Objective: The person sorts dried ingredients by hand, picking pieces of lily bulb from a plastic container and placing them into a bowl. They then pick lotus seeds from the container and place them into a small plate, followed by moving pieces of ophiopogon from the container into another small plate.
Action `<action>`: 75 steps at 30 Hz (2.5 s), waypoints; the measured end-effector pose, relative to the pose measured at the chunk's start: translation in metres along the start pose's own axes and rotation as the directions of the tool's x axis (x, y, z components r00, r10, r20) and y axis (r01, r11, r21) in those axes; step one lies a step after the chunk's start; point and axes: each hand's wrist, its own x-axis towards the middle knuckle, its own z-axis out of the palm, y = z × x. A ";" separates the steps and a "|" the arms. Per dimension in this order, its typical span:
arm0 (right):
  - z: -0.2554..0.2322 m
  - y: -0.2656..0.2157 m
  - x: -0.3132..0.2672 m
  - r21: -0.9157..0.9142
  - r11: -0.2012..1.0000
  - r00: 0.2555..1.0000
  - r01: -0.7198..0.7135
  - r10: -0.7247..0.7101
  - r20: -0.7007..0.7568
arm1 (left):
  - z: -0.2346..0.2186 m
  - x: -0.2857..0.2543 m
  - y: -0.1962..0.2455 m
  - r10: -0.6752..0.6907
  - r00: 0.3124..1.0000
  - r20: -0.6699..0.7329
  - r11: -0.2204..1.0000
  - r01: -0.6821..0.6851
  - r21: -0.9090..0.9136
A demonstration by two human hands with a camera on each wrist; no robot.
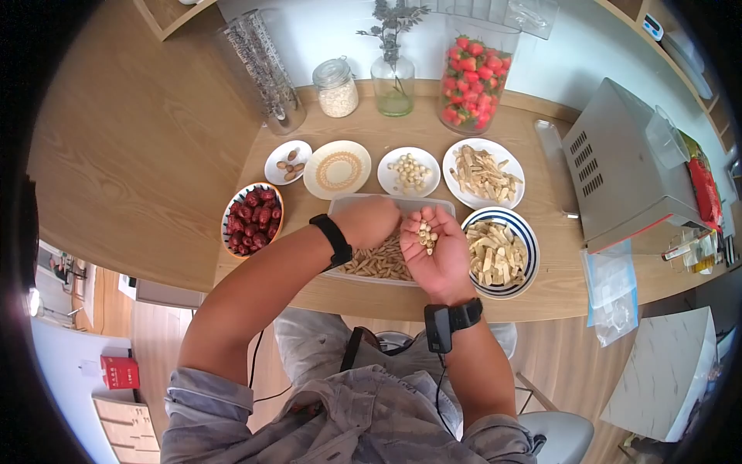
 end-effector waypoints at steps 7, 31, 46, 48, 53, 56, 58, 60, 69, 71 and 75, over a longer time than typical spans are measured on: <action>-0.004 0.001 0.003 -0.081 0.995 0.989 0.054 -0.065 -0.135 | -0.040 -0.017 -0.002 0.136 0.976 -0.173 0.990 -0.140 -0.011; -0.005 -0.002 0.004 0.032 0.992 0.988 -0.120 0.122 -0.091 | -0.006 -0.033 -0.031 -0.010 0.999 -0.048 0.990 0.017 0.138; 0.002 0.006 0.005 -0.100 0.995 0.967 0.018 -0.043 -0.250 | -0.057 -0.037 0.000 0.073 0.966 -0.249 0.989 -0.102 -0.106; 0.014 0.012 0.002 -0.165 0.985 0.952 0.057 -0.104 -0.288 | -0.066 -0.037 0.015 0.075 0.910 -0.408 0.947 -0.193 -0.257; 0.019 0.012 0.001 -0.225 0.974 0.956 0.016 -0.080 -0.281 | -0.059 -0.042 0.032 0.052 0.817 -0.574 0.910 -0.276 -0.311; -0.003 -0.011 0.007 0.004 0.983 0.968 -0.183 0.181 -0.173 | -0.055 -0.058 0.022 -0.115 0.703 -0.701 0.871 -0.268 -0.412; -0.001 -0.020 0.010 0.068 0.958 0.949 -0.280 0.286 -0.132 | -0.047 -0.076 0.005 -0.259 0.653 -0.712 0.817 -0.245 -0.522; 0.016 -0.022 0.013 0.036 0.962 0.945 -0.272 0.274 -0.178 | -0.027 -0.096 -0.016 -0.375 0.631 -0.679 0.777 -0.184 -0.601; 0.074 -0.052 0.108 -0.718 0.676 0.892 -0.166 -0.207 -0.401 | 0.090 -0.126 -0.033 -0.715 0.612 -0.338 0.290 -0.181 -0.940; 0.065 -0.069 0.132 -0.877 0.403 0.909 -0.263 -0.201 -0.365 | 0.088 -0.131 -0.028 -0.716 0.618 -0.323 0.315 -0.126 -0.941; 0.056 -0.077 0.154 -0.942 -0.147 0.948 -0.301 -0.150 -0.280 | 0.082 -0.135 -0.027 -0.697 0.640 -0.324 0.353 -0.087 -0.932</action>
